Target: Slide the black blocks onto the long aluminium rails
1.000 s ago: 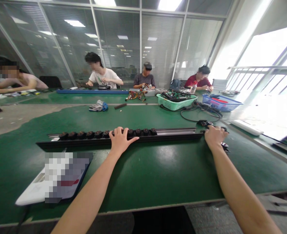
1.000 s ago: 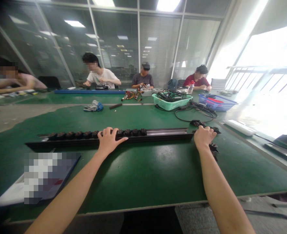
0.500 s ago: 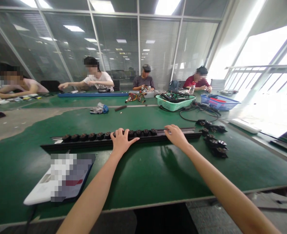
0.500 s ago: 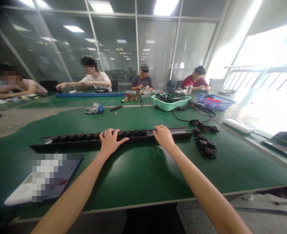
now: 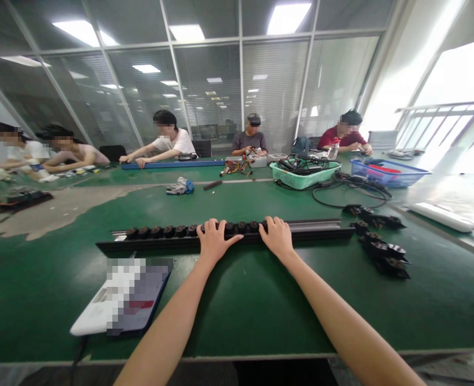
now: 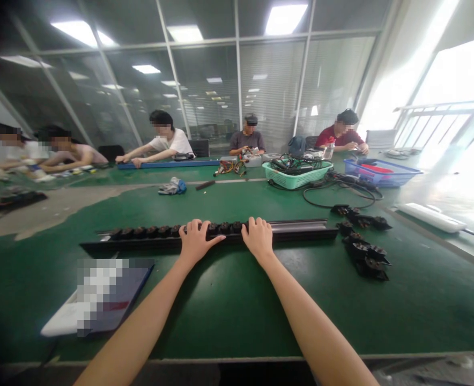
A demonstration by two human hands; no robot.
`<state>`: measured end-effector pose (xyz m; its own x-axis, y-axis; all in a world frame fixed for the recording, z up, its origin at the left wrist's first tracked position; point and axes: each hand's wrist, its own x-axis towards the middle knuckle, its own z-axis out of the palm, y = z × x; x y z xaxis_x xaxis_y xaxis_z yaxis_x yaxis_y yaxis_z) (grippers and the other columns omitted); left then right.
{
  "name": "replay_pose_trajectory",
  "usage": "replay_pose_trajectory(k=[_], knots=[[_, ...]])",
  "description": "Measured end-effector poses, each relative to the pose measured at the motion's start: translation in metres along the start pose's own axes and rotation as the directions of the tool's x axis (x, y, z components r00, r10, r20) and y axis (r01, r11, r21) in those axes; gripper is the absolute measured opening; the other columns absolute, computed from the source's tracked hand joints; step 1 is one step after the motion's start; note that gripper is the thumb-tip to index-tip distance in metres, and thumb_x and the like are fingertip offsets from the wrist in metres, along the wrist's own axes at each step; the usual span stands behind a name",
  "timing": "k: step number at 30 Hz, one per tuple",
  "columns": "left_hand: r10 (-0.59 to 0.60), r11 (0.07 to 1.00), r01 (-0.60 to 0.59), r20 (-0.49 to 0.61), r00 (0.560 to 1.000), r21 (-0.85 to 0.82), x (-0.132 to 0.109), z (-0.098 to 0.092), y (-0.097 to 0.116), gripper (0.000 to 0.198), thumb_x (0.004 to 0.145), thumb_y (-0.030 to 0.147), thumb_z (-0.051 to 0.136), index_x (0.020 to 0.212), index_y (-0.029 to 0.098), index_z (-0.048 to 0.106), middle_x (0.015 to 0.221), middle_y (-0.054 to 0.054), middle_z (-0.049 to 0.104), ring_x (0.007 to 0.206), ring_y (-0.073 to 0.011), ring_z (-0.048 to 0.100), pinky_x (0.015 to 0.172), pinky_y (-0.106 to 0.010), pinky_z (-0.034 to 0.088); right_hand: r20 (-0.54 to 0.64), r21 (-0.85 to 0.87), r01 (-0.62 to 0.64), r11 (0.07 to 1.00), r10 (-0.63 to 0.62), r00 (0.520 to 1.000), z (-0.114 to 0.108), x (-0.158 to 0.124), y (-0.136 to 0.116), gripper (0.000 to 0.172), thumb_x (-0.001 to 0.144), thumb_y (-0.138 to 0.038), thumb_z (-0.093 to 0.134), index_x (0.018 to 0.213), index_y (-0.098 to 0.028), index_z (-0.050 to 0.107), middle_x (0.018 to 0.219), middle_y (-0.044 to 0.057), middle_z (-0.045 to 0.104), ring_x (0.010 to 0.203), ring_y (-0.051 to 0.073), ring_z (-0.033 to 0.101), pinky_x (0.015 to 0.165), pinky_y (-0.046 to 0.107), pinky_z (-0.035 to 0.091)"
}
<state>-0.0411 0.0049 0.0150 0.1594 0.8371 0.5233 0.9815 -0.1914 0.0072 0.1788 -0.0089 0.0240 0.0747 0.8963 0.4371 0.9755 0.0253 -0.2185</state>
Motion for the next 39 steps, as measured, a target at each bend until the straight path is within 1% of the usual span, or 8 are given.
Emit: replay_pose_trajectory(k=[4, 10, 17, 25, 29, 35, 39], knots=[[-0.003, 1.0, 0.003, 0.008, 1.0, -0.001, 0.0, -0.001, 0.002, 0.084, 0.084, 0.086, 0.043, 0.13, 0.019, 0.065, 0.128, -0.019, 0.056, 0.12, -0.0353, 0.048, 0.108, -0.055, 0.029, -0.028, 0.024, 0.017, 1.0, -0.017, 0.999, 0.007, 0.0, 0.003, 0.032, 0.102, -0.036, 0.044, 0.117, -0.017, 0.065, 0.107, 0.014, 0.069, 0.102, 0.027, 0.062, 0.089, 0.037, 0.038], [-0.005, 1.0, 0.006, 0.019, 1.0, -0.017, 0.0, -0.001, 0.004, 0.084, 0.083, 0.087, 0.042, 0.13, 0.021, 0.065, 0.128, -0.018, 0.056, 0.12, -0.0351, 0.048, 0.108, -0.054, 0.027, -0.035, 0.065, 0.024, 0.998, -0.022, 0.999, 0.008, 0.004, 0.009, 0.028, 0.1, -0.036, 0.046, 0.11, -0.019, 0.067, 0.103, 0.014, 0.071, 0.097, 0.028, 0.061, 0.086, 0.038, 0.037], [-0.016, 1.0, 0.017, 0.04, 0.999, -0.024, 0.0, -0.001, 0.005, 0.083, 0.084, 0.086, 0.042, 0.131, 0.021, 0.065, 0.131, -0.018, 0.055, 0.122, -0.0355, 0.046, 0.109, -0.053, 0.026, -0.028, 0.095, 0.022, 0.995, -0.019, 0.999, 0.008, 0.006, 0.013, 0.025, 0.099, -0.035, 0.049, 0.107, -0.021, 0.068, 0.101, 0.013, 0.071, 0.096, 0.027, 0.061, 0.086, 0.037, 0.036], [-0.006, 1.0, 0.006, 0.031, 0.999, -0.002, 0.0, -0.001, 0.004, 0.084, 0.084, 0.087, 0.04, 0.13, 0.021, 0.065, 0.131, -0.019, 0.055, 0.122, -0.0359, 0.046, 0.108, -0.054, 0.027, -0.007, 0.177, -0.001, 0.984, 0.002, 1.0, 0.008, 0.009, 0.017, 0.022, 0.096, -0.034, 0.053, 0.104, -0.02, 0.067, 0.102, 0.011, 0.071, 0.098, 0.026, 0.061, 0.086, 0.035, 0.036], [-0.003, 1.0, 0.003, 0.026, 1.0, -0.002, 0.0, 0.0, 0.003, 0.084, 0.083, 0.087, 0.041, 0.13, 0.021, 0.065, 0.129, -0.018, 0.055, 0.12, -0.0356, 0.047, 0.108, -0.055, 0.028, -0.006, 0.237, -0.001, 0.972, 0.002, 1.0, 0.011, 0.011, 0.019, 0.018, 0.094, -0.034, 0.054, 0.101, -0.022, 0.065, 0.1, 0.01, 0.072, 0.097, 0.026, 0.061, 0.086, 0.035, 0.035], [-0.013, 1.0, 0.014, 0.039, 0.999, -0.013, 0.0, -0.002, 0.004, 0.083, 0.084, 0.086, 0.042, 0.13, 0.021, 0.065, 0.13, -0.019, 0.055, 0.121, -0.0361, 0.047, 0.108, -0.055, 0.028, -0.03, 0.302, 0.003, 0.953, 0.007, 1.0, 0.014, 0.01, 0.022, 0.019, 0.093, -0.032, 0.053, 0.109, -0.022, 0.057, 0.1, 0.009, 0.072, 0.096, 0.026, 0.062, 0.088, 0.036, 0.035], [-0.013, 1.0, 0.014, 0.043, 0.999, -0.021, -0.001, -0.003, 0.004, 0.083, 0.084, 0.086, 0.041, 0.131, 0.022, 0.065, 0.13, -0.018, 0.055, 0.121, -0.0363, 0.047, 0.108, -0.055, 0.028, -0.034, 0.312, 0.011, 0.95, 0.0, 0.999, 0.015, 0.01, 0.023, 0.014, 0.093, -0.032, 0.051, 0.102, -0.023, 0.054, 0.098, 0.008, 0.071, 0.094, 0.026, 0.062, 0.088, 0.036, 0.034]])
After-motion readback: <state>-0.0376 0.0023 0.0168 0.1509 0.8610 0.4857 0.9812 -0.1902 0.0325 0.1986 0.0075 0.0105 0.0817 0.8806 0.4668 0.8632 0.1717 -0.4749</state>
